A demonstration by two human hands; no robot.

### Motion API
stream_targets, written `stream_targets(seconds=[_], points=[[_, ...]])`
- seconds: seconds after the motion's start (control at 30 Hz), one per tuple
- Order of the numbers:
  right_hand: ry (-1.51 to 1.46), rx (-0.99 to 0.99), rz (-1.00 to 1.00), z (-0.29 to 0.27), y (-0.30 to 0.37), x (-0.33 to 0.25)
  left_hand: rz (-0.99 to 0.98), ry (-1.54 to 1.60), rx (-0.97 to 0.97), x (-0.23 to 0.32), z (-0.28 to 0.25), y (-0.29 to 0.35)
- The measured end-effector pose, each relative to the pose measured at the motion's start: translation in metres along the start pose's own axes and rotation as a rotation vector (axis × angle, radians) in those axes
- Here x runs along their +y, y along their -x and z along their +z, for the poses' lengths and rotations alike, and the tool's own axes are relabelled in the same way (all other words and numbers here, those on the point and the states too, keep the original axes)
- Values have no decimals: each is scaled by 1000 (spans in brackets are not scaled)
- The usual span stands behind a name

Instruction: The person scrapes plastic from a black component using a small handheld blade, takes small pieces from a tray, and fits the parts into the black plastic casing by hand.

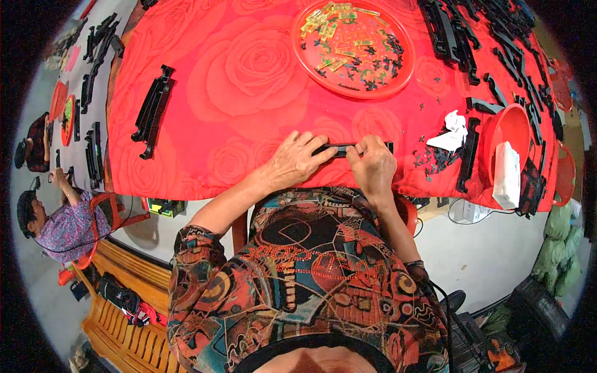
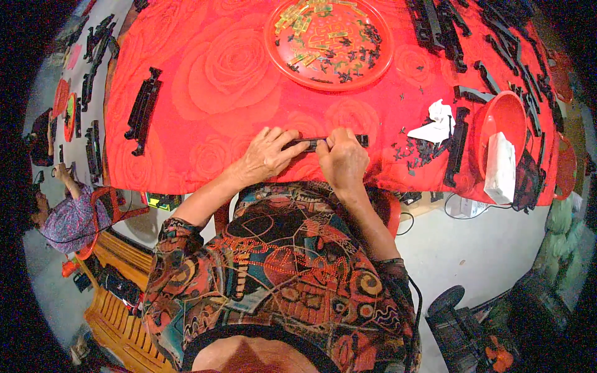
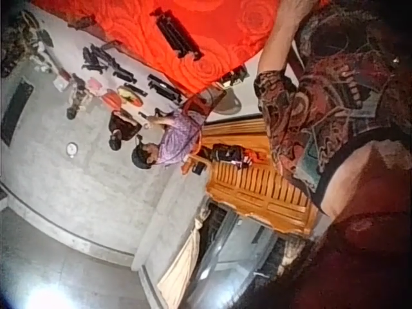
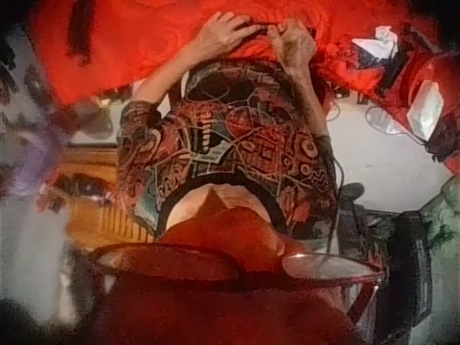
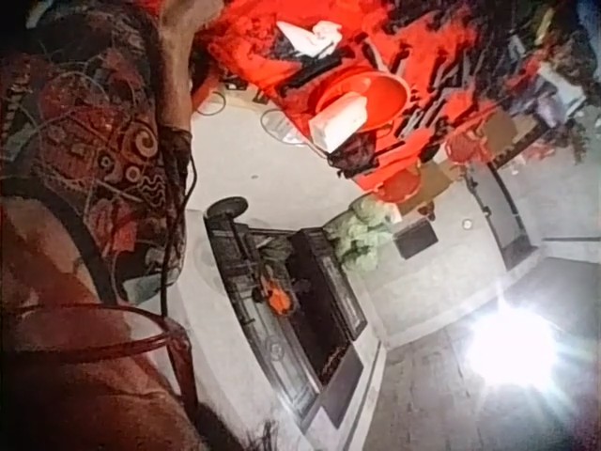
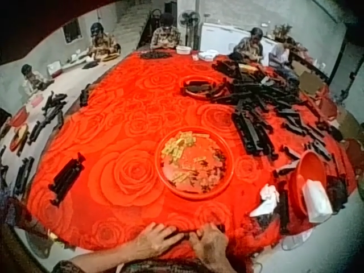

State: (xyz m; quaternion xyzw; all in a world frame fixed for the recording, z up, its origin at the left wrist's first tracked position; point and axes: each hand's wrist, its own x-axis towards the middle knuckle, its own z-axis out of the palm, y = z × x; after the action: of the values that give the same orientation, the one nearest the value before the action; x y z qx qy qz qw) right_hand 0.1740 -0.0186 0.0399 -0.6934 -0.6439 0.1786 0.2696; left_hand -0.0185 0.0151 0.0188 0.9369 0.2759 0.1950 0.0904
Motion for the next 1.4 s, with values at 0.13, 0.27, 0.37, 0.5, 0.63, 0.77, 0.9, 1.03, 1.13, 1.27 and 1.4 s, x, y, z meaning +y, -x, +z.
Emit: stream_targets(seconds=[0.13,0.27,0.37,0.5,0.63,0.77,0.9,1.03,1.13,1.27,1.4], points=[[9,-19,30,4,2,4,24,94,-74,-6,-1,-6],[9,-65,97,2,2,1,123,215,-39,-17,5,-8],[12,-102,168,-1,1,-7,110,209,-10,-17,5,-1],[30,-148,206,-3,1,-6,112,192,17,-15,3,-1],[16,-149,199,-2,0,-6,85,205,-43,-16,-1,-7],[-21,-100,157,2,2,-3,34,279,-127,-16,-5,-11],[-44,-45,104,7,4,-1,10,299,-151,-16,-6,-13],[-157,32,24,5,7,-1,-27,318,-217,-13,-8,-15],[-264,53,22,5,9,5,-37,321,-235,-11,-9,-20],[-230,49,44,0,6,5,-18,320,-224,-14,-8,-23],[-307,24,38,-1,7,7,11,332,-117,-18,3,-10]])
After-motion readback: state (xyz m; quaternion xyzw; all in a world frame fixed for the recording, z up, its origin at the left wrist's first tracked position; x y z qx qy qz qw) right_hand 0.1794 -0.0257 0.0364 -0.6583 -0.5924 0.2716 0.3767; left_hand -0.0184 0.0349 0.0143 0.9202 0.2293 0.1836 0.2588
